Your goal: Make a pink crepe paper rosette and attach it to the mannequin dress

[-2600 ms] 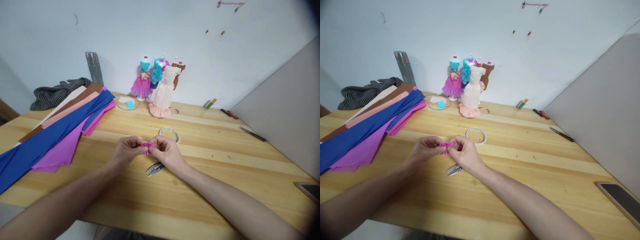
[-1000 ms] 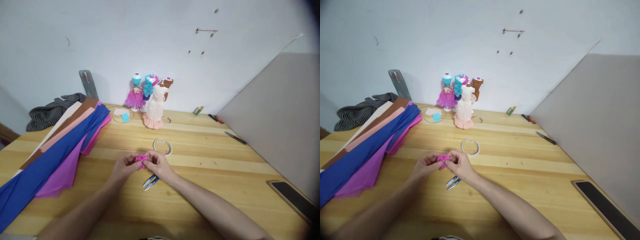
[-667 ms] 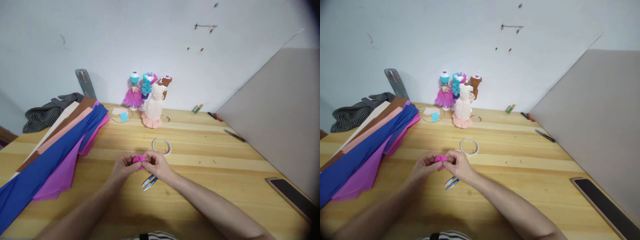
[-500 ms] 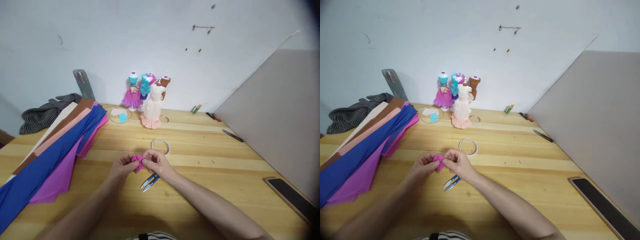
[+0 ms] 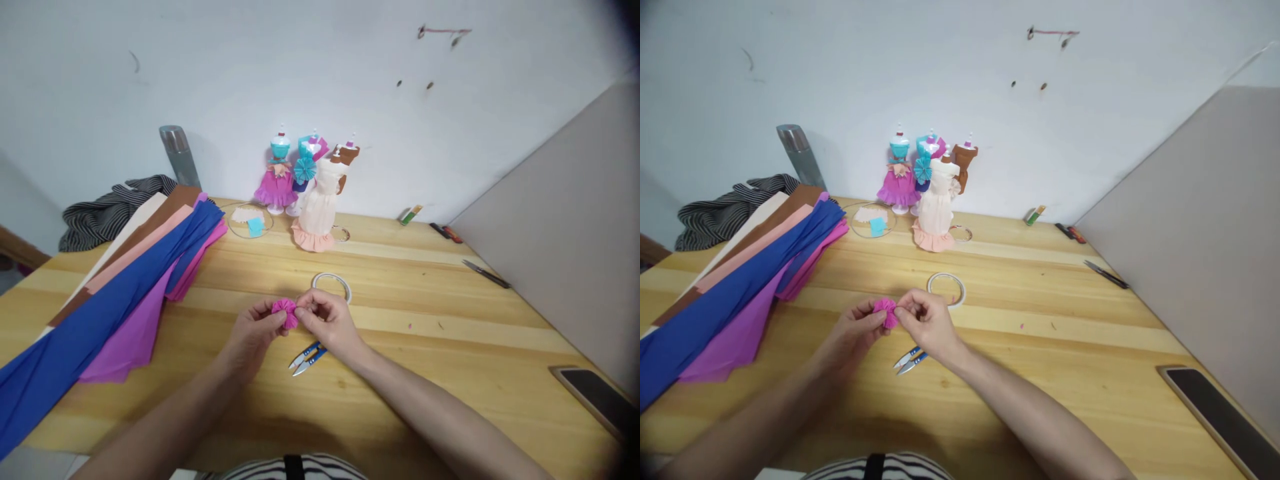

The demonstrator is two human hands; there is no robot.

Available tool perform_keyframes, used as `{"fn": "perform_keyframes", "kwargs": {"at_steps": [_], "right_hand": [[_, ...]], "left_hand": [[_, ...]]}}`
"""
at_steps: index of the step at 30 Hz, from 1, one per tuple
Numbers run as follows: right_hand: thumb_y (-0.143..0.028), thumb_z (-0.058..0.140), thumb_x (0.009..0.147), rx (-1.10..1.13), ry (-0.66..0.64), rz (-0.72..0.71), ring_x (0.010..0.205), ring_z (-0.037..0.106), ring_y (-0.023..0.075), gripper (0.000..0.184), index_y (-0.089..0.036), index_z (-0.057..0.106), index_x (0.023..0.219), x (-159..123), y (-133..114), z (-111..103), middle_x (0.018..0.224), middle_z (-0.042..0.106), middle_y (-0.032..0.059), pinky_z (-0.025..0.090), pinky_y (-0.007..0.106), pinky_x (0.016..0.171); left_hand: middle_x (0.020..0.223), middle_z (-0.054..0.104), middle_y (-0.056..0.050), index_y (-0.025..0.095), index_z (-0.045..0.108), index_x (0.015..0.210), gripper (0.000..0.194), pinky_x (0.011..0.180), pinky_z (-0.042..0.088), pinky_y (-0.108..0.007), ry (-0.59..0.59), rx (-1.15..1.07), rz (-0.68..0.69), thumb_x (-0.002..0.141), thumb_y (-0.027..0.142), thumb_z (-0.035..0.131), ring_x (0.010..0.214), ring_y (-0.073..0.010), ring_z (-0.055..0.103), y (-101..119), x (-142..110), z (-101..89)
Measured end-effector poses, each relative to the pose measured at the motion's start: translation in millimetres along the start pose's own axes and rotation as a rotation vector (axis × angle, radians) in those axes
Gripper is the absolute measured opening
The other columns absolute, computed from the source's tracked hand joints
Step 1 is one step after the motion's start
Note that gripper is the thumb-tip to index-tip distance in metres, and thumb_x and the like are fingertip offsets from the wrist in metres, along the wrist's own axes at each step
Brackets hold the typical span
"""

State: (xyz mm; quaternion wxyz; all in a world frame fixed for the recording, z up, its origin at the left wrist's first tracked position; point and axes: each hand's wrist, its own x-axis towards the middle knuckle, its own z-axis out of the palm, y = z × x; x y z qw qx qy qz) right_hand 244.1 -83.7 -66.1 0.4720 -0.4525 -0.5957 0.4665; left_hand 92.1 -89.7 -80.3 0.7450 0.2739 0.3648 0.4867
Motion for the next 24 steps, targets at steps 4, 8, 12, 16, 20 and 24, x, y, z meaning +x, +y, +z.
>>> {"fn": "perform_keyframes", "kwargs": {"at_steps": [4,8,12,16,20,24], "right_hand": [[-0.043,0.068,0.074,0.049,-0.019,0.038,0.044,0.042,0.0086,0.027,-0.018,0.058,0.070,-0.3,-1.8,-3.1,0.050,0.049,-0.0047,0.034,0.022,0.044],[-0.047,0.066,0.075,0.103,-0.011,0.062,0.042,0.044,0.0084,0.030,-0.017,0.059,0.074,0.0,-3.0,-6.4,0.051,0.049,-0.0048,0.034,0.022,0.043],[-0.042,0.068,0.072,0.084,-0.029,0.072,0.043,0.042,0.0081,0.027,-0.018,0.057,0.070,1.0,-4.3,-4.9,0.050,0.047,-0.0053,0.032,0.022,0.043],[-0.038,0.068,0.071,0.079,-0.012,0.077,0.042,0.040,0.0082,0.024,-0.018,0.056,0.067,2.5,-5.4,-4.3,0.050,0.048,-0.0047,0.031,0.022,0.042],[-0.040,0.066,0.072,0.090,-0.005,0.087,0.042,0.043,0.0087,0.024,-0.017,0.058,0.070,3.0,-5.7,-7.1,0.052,0.049,-0.0042,0.032,0.023,0.043],[-0.036,0.066,0.071,0.058,-0.045,0.088,0.045,0.041,0.0084,0.022,-0.017,0.057,0.067,3.0,-5.2,-6.8,0.052,0.049,-0.0040,0.030,0.022,0.045]], "left_hand": [[0.071,0.069,-0.003,0.015,0.075,0.073,0.025,0.061,0.043,-0.022,-0.006,-0.026,0.013,0.055,0.028,0.088,0.065,-0.0111,0.057,-1.9,-0.2,-1.0],[0.075,0.070,-0.004,0.014,0.075,0.075,0.024,0.064,0.043,-0.021,-0.007,-0.071,0.000,0.057,0.025,0.087,0.068,-0.0104,0.057,-1.0,-1.0,-2.0],[0.074,0.070,-0.004,0.015,0.076,0.075,0.023,0.065,0.044,-0.022,0.004,-0.087,-0.008,0.057,0.024,0.087,0.068,-0.0105,0.058,-0.5,-1.0,-2.2],[0.072,0.070,-0.003,0.015,0.075,0.073,0.023,0.063,0.042,-0.021,-0.002,-0.065,-0.010,0.056,0.024,0.087,0.066,-0.0099,0.056,-0.8,-1.1,-1.0],[0.071,0.069,-0.003,0.013,0.074,0.070,0.025,0.062,0.042,-0.021,0.008,-0.054,-0.027,0.053,0.024,0.088,0.064,-0.0095,0.055,1.5,-2.1,1.5],[0.067,0.067,-0.003,0.012,0.074,0.069,0.026,0.061,0.043,-0.022,0.003,-0.028,-0.019,0.052,0.025,0.089,0.062,-0.0098,0.055,2.5,-2.7,2.8]]}}
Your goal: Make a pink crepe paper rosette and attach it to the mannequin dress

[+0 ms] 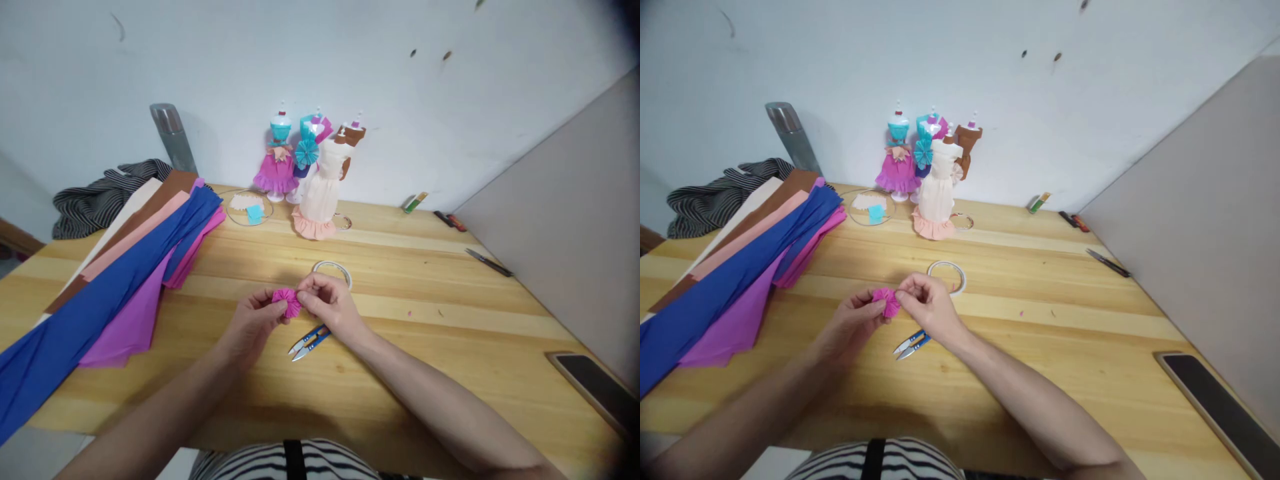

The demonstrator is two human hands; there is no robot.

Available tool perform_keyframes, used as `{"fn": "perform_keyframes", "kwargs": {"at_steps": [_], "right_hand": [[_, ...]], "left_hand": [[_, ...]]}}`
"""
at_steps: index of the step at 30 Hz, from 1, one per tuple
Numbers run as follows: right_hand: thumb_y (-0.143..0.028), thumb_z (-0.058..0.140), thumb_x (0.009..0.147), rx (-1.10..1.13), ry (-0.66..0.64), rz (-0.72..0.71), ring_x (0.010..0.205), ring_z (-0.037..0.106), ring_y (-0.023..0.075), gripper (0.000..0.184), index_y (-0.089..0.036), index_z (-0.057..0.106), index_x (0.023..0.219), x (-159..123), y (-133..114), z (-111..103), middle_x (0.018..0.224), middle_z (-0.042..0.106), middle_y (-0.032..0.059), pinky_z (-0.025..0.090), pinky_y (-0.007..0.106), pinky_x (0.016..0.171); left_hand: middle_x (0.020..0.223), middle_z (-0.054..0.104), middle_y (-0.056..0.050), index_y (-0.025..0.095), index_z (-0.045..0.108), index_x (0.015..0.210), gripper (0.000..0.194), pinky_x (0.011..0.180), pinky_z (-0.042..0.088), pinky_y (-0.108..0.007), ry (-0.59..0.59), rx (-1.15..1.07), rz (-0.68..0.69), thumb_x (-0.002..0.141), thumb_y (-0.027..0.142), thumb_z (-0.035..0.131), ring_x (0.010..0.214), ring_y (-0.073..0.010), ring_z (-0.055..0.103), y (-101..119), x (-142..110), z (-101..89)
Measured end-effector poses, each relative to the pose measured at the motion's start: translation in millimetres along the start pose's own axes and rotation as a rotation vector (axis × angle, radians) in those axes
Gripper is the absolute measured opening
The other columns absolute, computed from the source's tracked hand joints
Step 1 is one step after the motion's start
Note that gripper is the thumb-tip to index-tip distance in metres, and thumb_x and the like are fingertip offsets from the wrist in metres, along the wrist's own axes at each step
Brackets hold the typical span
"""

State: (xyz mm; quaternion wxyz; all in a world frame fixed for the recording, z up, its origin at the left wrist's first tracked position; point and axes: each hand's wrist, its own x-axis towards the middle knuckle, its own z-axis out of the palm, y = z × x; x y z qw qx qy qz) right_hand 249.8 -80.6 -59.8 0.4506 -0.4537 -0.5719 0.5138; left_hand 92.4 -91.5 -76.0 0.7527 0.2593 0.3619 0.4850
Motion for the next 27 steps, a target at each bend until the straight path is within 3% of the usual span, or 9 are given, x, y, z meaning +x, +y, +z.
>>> {"fn": "perform_keyframes", "kwargs": {"at_steps": [6,14,20,27], "right_hand": [[-0.030,0.064,0.067,0.059,-0.041,0.041,0.049,0.043,0.0090,0.017,-0.017,0.056,0.059,2.4,1.5,0.3,0.052,0.051,-0.0035,0.031,0.024,0.050],[-0.032,0.066,0.067,0.182,-0.049,0.089,0.044,0.033,0.0066,0.020,-0.017,0.056,0.060,3.6,5.4,-0.8,0.047,0.046,-0.0057,0.023,0.023,0.046],[-0.038,0.070,0.069,0.069,-0.055,0.014,0.049,0.043,0.0088,0.024,-0.017,0.059,0.069,2.6,-0.2,1.1,0.057,0.054,-0.0025,0.032,0.023,0.049],[-0.040,0.068,0.073,-0.008,-0.030,-0.024,0.049,0.042,0.0086,0.026,-0.017,0.057,0.066,1.9,0.4,-0.9,0.055,0.053,-0.0027,0.032,0.023,0.049]], "left_hand": [[0.063,0.066,-0.002,0.012,0.072,0.066,0.026,0.058,0.043,-0.022,-0.034,0.044,0.009,0.051,0.026,0.088,0.060,-0.0098,0.054,-3.7,-0.9,-0.5],[0.064,0.067,-0.003,0.012,0.072,0.066,0.026,0.057,0.044,-0.021,-0.046,0.031,-0.016,0.050,0.025,0.088,0.061,-0.0100,0.055,-2.9,-1.0,1.9],[0.063,0.067,-0.002,0.012,0.071,0.064,0.026,0.056,0.043,-0.021,-0.040,0.036,-0.011,0.049,0.024,0.089,0.059,-0.0096,0.055,-2.9,-1.4,1.5],[0.063,0.067,-0.002,0.013,0.071,0.065,0.026,0.057,0.043,-0.022,-0.008,0.032,0.006,0.049,0.025,0.088,0.059,-0.0096,0.055,1.0,-0.9,2.6]]}}
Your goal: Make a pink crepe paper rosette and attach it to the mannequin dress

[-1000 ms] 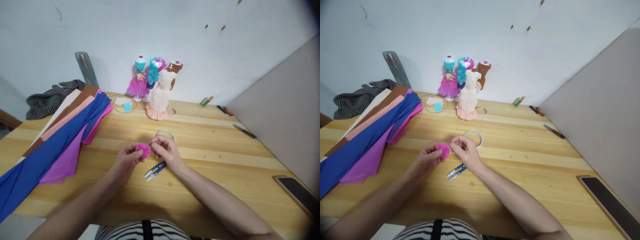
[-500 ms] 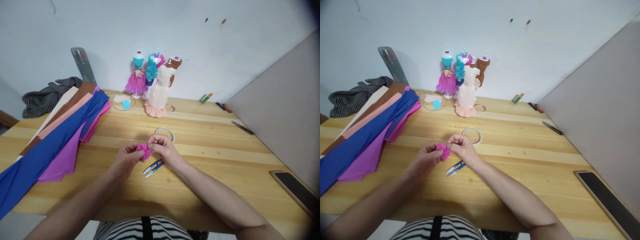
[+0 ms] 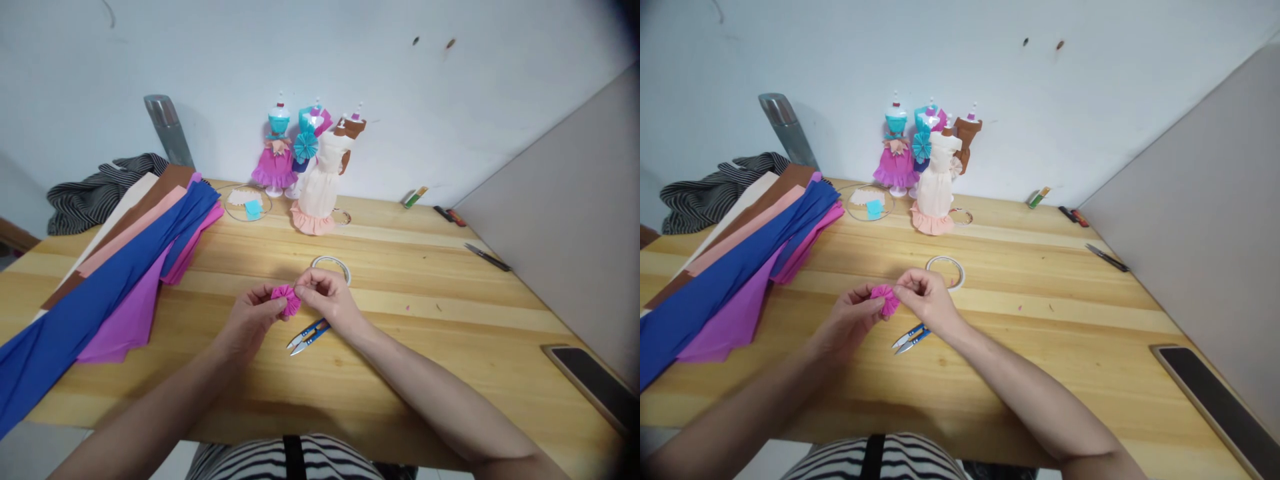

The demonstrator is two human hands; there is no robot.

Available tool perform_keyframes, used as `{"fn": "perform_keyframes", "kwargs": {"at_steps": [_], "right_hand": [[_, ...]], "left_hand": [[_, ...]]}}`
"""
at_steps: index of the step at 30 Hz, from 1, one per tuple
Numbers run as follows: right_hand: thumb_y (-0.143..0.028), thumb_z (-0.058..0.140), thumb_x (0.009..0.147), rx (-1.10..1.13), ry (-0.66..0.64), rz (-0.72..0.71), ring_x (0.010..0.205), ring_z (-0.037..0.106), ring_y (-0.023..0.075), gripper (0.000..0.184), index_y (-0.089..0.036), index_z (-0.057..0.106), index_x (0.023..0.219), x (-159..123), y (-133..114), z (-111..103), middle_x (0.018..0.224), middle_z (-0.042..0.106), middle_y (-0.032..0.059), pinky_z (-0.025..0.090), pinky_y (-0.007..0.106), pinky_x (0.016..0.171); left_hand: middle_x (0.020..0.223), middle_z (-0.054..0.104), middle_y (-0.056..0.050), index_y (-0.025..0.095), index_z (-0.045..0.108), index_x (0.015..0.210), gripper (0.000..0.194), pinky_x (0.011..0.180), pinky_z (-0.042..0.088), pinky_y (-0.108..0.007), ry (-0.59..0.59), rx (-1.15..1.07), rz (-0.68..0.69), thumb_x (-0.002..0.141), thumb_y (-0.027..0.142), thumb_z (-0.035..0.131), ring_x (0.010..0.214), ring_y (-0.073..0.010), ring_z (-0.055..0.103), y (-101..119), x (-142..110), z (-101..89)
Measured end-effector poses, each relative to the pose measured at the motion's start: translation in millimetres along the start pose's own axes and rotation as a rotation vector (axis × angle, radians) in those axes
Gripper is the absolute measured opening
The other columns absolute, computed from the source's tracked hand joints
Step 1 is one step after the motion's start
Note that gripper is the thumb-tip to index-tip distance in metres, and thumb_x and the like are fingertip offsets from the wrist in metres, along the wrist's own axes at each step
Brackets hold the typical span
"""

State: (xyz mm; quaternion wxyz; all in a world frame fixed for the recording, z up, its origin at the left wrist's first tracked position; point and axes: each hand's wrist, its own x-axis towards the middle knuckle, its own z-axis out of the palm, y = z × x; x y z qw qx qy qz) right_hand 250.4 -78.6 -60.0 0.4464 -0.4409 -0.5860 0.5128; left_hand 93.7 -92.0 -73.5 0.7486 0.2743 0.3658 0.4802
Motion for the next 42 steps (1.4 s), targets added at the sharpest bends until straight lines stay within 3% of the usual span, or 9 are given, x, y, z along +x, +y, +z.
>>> {"fn": "perform_keyframes", "kwargs": {"at_steps": [4,10,15,19,25,31,35,42], "right_hand": [[-0.038,0.068,0.072,0.002,-0.016,-0.031,0.053,0.046,0.0098,0.024,-0.017,0.061,0.079,-1,-2,2,0.060,0.054,-0.0028,0.034,0.023,0.050],[-0.034,0.063,0.074,-0.009,-0.082,0.024,0.048,0.046,0.0100,0.020,-0.018,0.054,0.065,-3,2,3,0.055,0.054,-0.0019,0.033,0.024,0.049],[-0.029,0.060,0.075,-0.113,-0.065,-0.092,0.052,0.044,0.0107,0.012,-0.017,0.059,0.072,-3,-2,1,0.060,0.052,-0.0020,0.033,0.025,0.050],[-0.021,0.062,0.072,-0.294,-0.041,-0.220,0.055,0.041,0.0103,0.008,-0.017,0.060,0.066,-4,-2,4,0.063,0.048,-0.0021,0.032,0.025,0.052],[-0.024,0.056,0.075,-0.183,-0.038,-0.083,0.054,0.046,0.0112,0.012,-0.018,0.056,0.064,-4,-2,3,0.061,0.053,-0.0010,0.035,0.025,0.051],[-0.019,0.059,0.072,-0.408,0.019,-0.164,0.050,0.043,0.0098,0.004,-0.019,0.056,0.068,-7,-1,6,0.057,0.052,-0.0029,0.032,0.024,0.049],[-0.018,0.055,0.072,-0.285,0.025,-0.117,0.051,0.044,0.0103,0.002,-0.018,0.057,0.071,-5,-1,1,0.057,0.050,-0.0032,0.033,0.023,0.049],[-0.023,0.064,0.075,-0.276,-0.198,-0.131,0.054,0.045,0.0094,0.016,-0.017,0.063,0.089,-3,-12,-7,0.069,0.058,-0.0010,0.036,0.022,0.050]], "left_hand": [[0.061,0.066,-0.002,0.013,0.070,0.065,0.025,0.056,0.042,-0.022,-0.041,0.054,0.018,0.052,0.026,0.087,0.058,-0.0102,0.055,-4,2,-3.5],[0.057,0.063,0.000,0.013,0.067,0.063,0.025,0.057,0.040,-0.022,-0.035,0.153,0.060,0.056,0.028,0.085,0.054,-0.0091,0.052,-9,4,-9.0],[0.057,0.063,0.000,0.013,0.066,0.063,0.024,0.058,0.040,-0.022,-0.063,0.238,0.073,0.058,0.028,0.084,0.056,-0.0095,0.053,-6,5,-9.7],[0.057,0.063,0.001,0.014,0.065,0.062,0.025,0.057,0.040,-0.022,-0.094,0.317,0.080,0.057,0.028,0.084,0.056,-0.0101,0.053,-8,6,-9.4],[0.056,0.061,0.002,0.013,0.063,0.060,0.027,0.056,0.037,-0.022,-0.043,0.384,0.098,0.054,0.026,0.086,0.054,-0.0092,0.052,-9,6,-7.8],[0.054,0.060,0.003,0.013,0.062,0.058,0.024,0.054,0.036,-0.021,-0.044,0.376,0.093,0.053,0.023,0.084,0.053,-0.0086,0.050,-8,7,-5.4],[0.056,0.062,0.002,0.013,0.063,0.059,0.026,0.056,0.039,-0.022,-0.059,0.347,0.051,0.050,0.023,0.085,0.053,-0.0090,0.051,-8,7,-6.4],[0.060,0.065,0.000,0.013,0.068,0.065,0.018,0.058,0.041,-0.022,-0.125,0.298,0.007,0.060,0.025,0.081,0.057,-0.0101,0.055,-2,5,-8.6]]}}
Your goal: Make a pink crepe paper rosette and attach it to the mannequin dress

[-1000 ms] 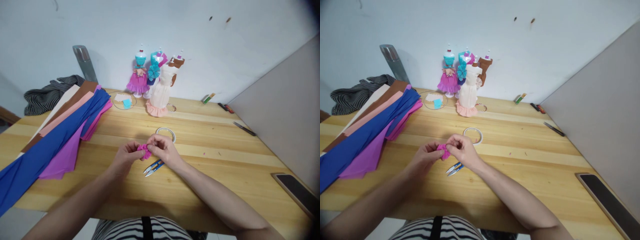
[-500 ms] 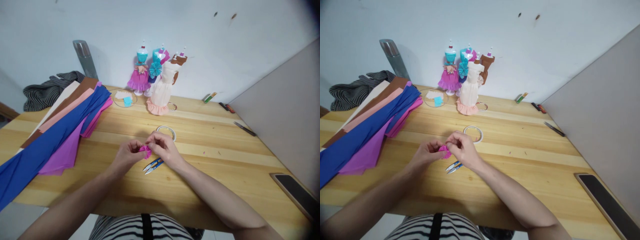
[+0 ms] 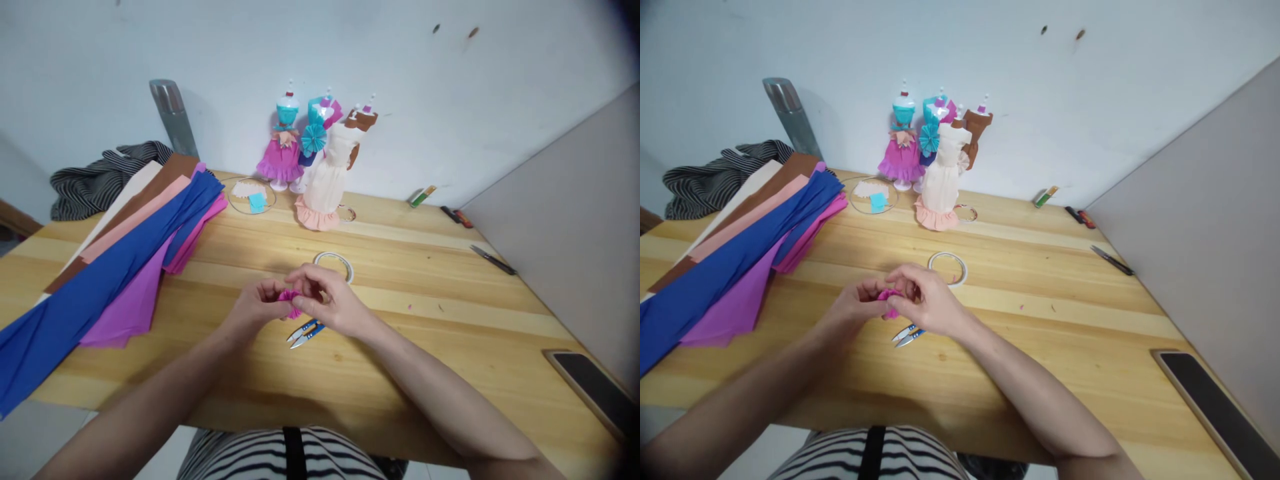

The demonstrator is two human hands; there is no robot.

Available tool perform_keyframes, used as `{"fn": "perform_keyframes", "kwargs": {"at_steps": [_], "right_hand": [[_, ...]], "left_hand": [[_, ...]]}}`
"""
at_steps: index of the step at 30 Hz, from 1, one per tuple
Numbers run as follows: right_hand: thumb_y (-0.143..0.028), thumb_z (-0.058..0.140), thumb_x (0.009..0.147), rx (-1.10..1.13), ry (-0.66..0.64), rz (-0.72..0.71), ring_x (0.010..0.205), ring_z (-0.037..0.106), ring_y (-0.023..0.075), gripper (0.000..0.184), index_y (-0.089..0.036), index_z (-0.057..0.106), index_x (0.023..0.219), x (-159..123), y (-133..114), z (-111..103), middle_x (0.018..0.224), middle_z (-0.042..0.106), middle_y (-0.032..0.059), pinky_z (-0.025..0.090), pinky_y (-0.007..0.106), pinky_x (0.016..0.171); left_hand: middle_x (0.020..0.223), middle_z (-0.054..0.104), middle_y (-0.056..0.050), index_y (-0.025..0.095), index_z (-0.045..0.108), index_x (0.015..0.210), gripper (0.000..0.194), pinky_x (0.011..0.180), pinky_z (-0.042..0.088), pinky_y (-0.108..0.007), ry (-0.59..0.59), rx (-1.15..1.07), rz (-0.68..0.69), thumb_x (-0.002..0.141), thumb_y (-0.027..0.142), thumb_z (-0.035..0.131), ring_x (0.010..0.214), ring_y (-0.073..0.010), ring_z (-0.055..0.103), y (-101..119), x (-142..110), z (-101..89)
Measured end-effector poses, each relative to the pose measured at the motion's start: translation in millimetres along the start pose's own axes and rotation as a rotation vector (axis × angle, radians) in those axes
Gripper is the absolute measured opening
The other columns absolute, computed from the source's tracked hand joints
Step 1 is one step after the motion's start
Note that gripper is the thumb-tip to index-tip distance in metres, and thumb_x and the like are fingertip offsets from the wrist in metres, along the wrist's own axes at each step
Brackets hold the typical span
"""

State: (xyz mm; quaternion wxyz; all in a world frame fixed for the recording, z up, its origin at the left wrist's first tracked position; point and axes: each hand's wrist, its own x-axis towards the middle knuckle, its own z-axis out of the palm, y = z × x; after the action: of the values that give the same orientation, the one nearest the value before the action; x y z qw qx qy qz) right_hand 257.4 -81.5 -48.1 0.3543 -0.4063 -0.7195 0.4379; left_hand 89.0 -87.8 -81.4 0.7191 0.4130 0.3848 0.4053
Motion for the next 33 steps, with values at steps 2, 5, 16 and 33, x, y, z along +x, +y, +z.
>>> {"fn": "perform_keyframes", "kwargs": {"at_steps": [2,5,16,33], "right_hand": [[-0.025,0.066,0.076,0.039,-0.031,0.046,0.052,0.046,0.0090,0.013,-0.016,0.062,0.086,0,1,3,0.063,0.058,-0.0018,0.036,0.022,0.049],[-0.032,0.069,0.077,0.180,-0.017,0.132,0.051,0.052,0.0101,0.018,-0.016,0.060,0.079,0,6,7,0.060,0.061,-0.0007,0.040,0.022,0.049],[-0.046,0.077,0.072,0.493,-0.014,0.147,0.059,0.068,0.0161,0.034,-0.017,0.058,0.074,2,14,15,0.063,0.068,0.0026,0.054,0.029,0.059],[-0.032,0.068,0.079,-0.035,-0.076,-0.029,0.060,0.050,0.0120,0.019,-0.018,0.060,0.088,-2,8,-10,0.072,0.058,0.0006,0.040,0.025,0.054]], "left_hand": [[0.060,0.064,-0.001,0.013,0.069,0.066,0.017,0.058,0.041,-0.022,0.003,-0.014,-0.012,0.060,0.024,0.080,0.057,-0.0103,0.054,-1,0,-0.9],[0.059,0.063,-0.001,0.013,0.068,0.064,0.017,0.057,0.040,-0.022,0.039,-0.052,-0.029,0.058,0.023,0.080,0.056,-0.0101,0.053,-3,0,-2.0],[0.063,0.062,-0.003,0.012,0.068,0.069,0.022,0.057,0.043,-0.024,0.022,-0.237,-0.005,0.066,0.032,0.078,0.059,-0.0122,0.055,1,-3,0.5],[0.064,0.067,-0.003,0.013,0.073,0.072,0.022,0.056,0.039,-0.023,0.124,-0.118,0.120,0.062,0.030,0.082,0.058,-0.0099,0.051,6,-7,2.0]]}}
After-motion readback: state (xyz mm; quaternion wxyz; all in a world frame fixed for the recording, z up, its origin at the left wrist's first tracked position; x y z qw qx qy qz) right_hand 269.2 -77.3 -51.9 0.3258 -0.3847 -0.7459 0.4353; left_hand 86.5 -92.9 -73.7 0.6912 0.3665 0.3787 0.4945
